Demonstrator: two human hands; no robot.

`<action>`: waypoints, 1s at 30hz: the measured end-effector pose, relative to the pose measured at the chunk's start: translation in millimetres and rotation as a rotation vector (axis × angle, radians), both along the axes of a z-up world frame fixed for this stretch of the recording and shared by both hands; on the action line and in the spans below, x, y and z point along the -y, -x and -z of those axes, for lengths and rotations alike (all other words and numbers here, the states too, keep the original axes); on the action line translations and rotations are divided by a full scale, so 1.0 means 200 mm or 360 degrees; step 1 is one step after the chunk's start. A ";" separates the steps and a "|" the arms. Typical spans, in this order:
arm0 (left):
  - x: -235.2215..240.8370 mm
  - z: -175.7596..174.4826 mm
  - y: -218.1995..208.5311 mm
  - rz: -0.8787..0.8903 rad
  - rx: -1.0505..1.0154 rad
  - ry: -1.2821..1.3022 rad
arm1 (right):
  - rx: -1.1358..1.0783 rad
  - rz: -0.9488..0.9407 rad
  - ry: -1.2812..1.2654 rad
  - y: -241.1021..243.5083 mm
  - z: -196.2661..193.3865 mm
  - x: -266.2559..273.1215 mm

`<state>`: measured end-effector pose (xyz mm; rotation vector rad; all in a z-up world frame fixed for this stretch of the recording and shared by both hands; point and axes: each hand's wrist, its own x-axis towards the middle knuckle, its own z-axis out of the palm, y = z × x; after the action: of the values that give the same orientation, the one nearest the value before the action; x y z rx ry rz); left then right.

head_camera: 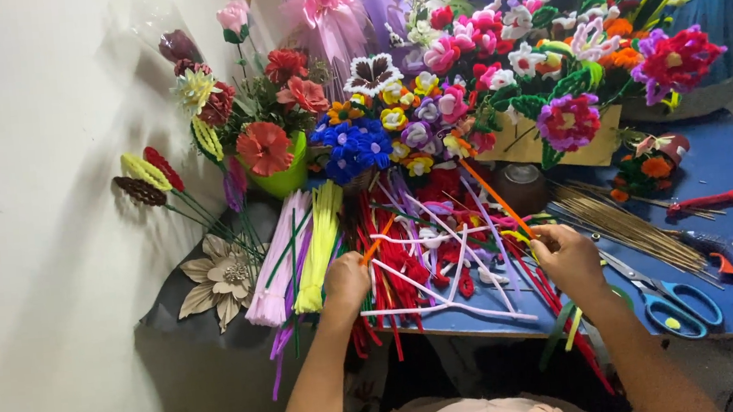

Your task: The person selects and manipulates pink and orange pipe cleaners on a cluttered craft table. They twist and bend the pipe cleaners by hand, then use a thin wooden stick to wrap and shape the orange pipe cleaner into a curved form.

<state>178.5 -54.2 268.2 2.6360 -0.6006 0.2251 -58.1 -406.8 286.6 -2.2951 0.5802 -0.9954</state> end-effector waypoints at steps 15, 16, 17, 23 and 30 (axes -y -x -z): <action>-0.49 -0.35 0.27 -0.0292 0.0184 0.0337 | 0.0223 -0.0260 -0.0196 0.16 -0.20 -0.20; -0.52 -0.38 0.33 -0.0368 0.0158 0.0411 | 0.0251 -0.0276 -0.0260 0.17 -0.21 -0.22; -0.55 -0.41 0.38 -0.0443 0.0137 0.0486 | 0.0282 -0.0291 -0.0323 0.18 -0.22 -0.24; -0.56 -0.59 0.78 -0.0324 -0.0699 0.1547 | 0.0135 -0.0693 -0.1287 0.21 -0.33 -0.38; -0.14 -0.06 0.92 0.0327 -0.1233 0.1840 | -0.0142 -0.0946 -0.1660 0.18 -0.48 -0.81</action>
<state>-4.8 -26.2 280.7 1.3532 -0.2965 -0.3960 -93.2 -245.2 381.6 -1.4078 0.2913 -0.1862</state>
